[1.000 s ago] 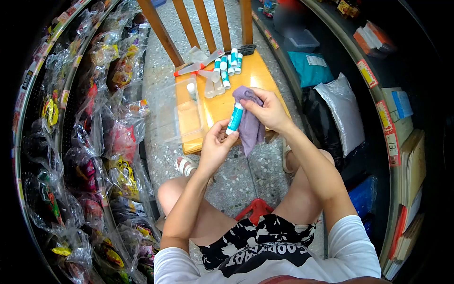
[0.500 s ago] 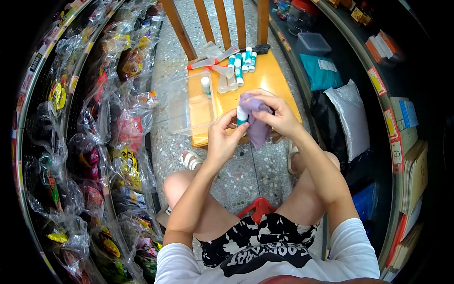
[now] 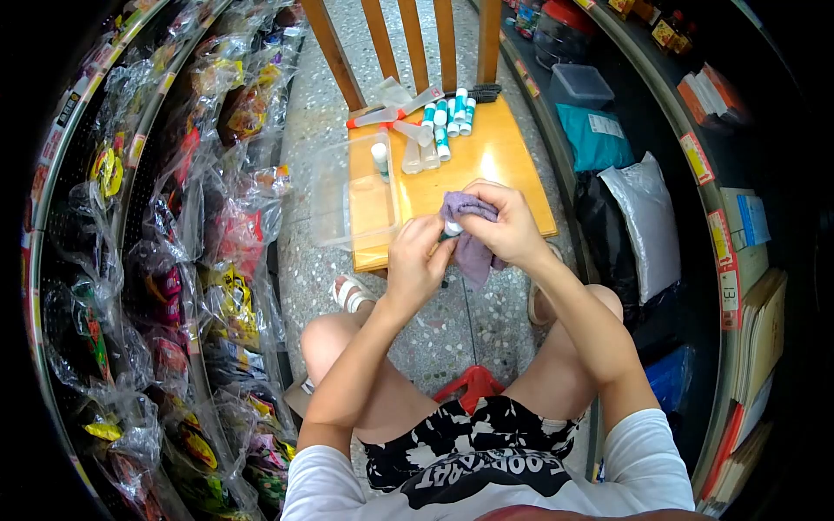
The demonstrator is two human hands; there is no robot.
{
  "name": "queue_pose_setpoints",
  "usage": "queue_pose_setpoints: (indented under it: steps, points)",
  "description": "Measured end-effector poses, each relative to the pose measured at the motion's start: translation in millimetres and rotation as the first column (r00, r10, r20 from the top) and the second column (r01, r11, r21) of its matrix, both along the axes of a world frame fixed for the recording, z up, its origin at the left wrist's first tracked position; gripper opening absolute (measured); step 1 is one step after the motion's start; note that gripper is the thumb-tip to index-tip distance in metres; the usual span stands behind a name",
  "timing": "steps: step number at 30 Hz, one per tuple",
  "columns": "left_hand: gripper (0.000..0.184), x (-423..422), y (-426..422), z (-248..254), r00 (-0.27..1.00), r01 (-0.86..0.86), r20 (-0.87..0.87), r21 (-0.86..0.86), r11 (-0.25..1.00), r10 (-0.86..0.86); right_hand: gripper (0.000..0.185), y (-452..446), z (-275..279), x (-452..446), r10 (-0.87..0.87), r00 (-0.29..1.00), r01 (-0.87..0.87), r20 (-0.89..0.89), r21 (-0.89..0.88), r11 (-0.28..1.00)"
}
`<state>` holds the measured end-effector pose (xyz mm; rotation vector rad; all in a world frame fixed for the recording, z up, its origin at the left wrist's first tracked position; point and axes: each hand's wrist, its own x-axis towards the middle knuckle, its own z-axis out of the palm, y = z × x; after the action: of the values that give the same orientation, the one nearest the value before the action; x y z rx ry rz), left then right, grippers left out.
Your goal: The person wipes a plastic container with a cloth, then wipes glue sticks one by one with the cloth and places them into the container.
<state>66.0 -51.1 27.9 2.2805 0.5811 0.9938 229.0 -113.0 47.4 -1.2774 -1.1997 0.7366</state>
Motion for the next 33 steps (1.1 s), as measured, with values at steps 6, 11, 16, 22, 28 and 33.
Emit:
queue_pose_setpoints:
  steps: [6,11,16,22,28,33]
  points:
    - [0.035,7,-1,-6,0.999,0.011,0.053,-0.12,0.993,-0.005,0.016,-1,-3,6,-0.054,0.96,0.017,-0.275,-0.137,0.99]
    - [0.036,6,-1,2,0.998,0.037,0.051,-0.185,0.982,-0.028,0.019,-8,2,17,0.05,0.979,-0.052,-0.197,-0.004,0.999]
    - [0.033,6,-1,-1,0.998,0.035,0.051,-0.143,0.989,-0.028,0.022,-11,-5,3,0.074,0.993,-0.089,0.094,0.156,0.984]
    - [0.034,5,-2,-3,1.0,-0.001,-0.009,-0.051,0.999,0.0,0.021,-7,0,-3,-0.06,0.998,0.059,0.03,0.018,0.998]
    - [0.036,9,-2,-3,0.997,0.018,0.074,-0.137,0.99,-0.008,0.02,1,-9,0,-0.116,0.967,0.106,-0.229,-0.052,0.993]
    - [0.034,11,-2,-1,0.993,0.017,0.115,-0.383,0.924,0.029,0.019,-3,-5,7,-0.087,0.928,0.062,-0.363,-0.078,0.995]
